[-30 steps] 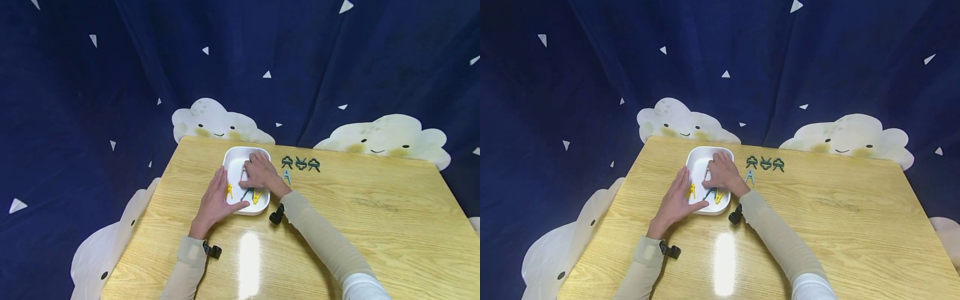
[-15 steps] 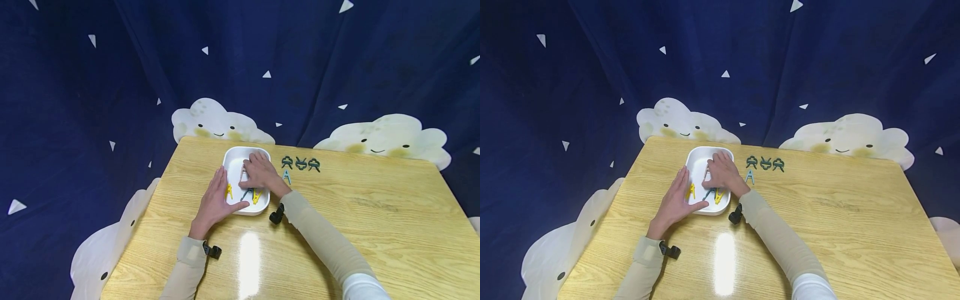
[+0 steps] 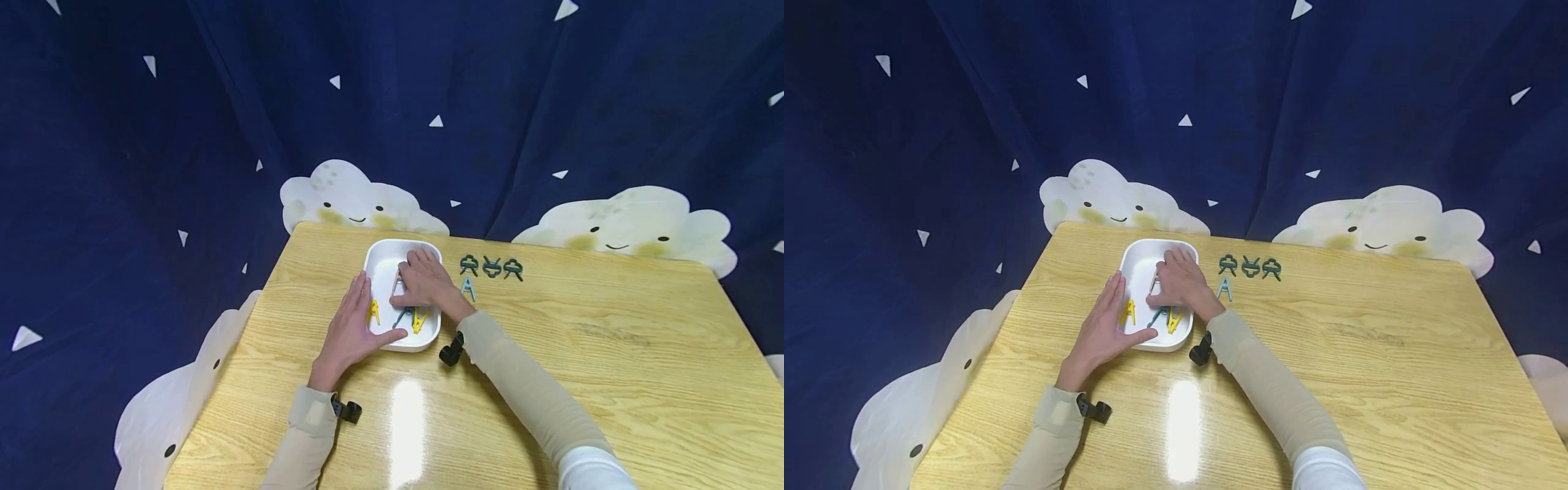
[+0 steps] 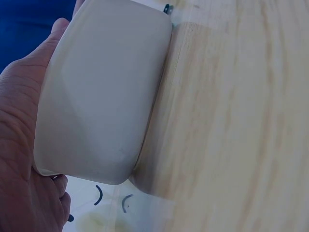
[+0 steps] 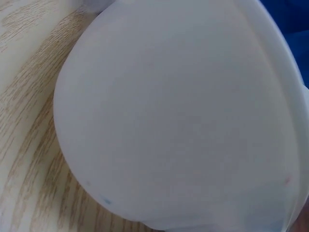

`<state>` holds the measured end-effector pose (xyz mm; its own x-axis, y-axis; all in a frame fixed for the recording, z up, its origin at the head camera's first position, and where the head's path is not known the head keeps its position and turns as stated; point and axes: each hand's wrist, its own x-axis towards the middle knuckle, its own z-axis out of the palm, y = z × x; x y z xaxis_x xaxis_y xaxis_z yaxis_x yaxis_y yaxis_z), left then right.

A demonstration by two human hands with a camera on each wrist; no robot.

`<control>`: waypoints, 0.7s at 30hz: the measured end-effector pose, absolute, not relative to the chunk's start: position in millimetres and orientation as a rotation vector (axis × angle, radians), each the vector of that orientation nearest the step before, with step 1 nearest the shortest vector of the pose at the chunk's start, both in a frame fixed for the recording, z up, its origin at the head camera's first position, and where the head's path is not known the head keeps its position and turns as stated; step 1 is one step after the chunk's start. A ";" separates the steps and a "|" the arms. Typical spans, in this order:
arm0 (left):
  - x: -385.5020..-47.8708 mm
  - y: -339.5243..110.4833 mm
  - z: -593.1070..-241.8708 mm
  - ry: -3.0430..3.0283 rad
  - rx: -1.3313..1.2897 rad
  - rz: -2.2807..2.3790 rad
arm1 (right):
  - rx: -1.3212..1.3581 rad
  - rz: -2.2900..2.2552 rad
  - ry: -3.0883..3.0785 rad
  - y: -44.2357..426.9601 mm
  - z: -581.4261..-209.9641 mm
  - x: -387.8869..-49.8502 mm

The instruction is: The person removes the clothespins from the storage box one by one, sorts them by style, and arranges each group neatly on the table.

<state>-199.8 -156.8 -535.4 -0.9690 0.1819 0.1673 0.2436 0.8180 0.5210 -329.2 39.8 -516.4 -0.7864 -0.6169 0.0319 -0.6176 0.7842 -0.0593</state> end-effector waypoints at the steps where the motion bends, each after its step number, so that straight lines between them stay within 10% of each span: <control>1: -199.8 -156.9 -535.1 -2.886 -0.340 -0.852 | 1.025 0.109 -2.957 39.6 -516.0 -329.4; 21: -199.8 -156.4 -533.9 -2.862 -0.358 -0.867 | 1.083 0.258 -2.877 43.3 -512.9 -326.3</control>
<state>-199.8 -156.4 -533.9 -0.9634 0.1877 0.1916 0.2625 0.8067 0.5295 -326.3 43.3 -512.9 -0.7523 -0.6493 0.1116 -0.6588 0.7399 -0.1362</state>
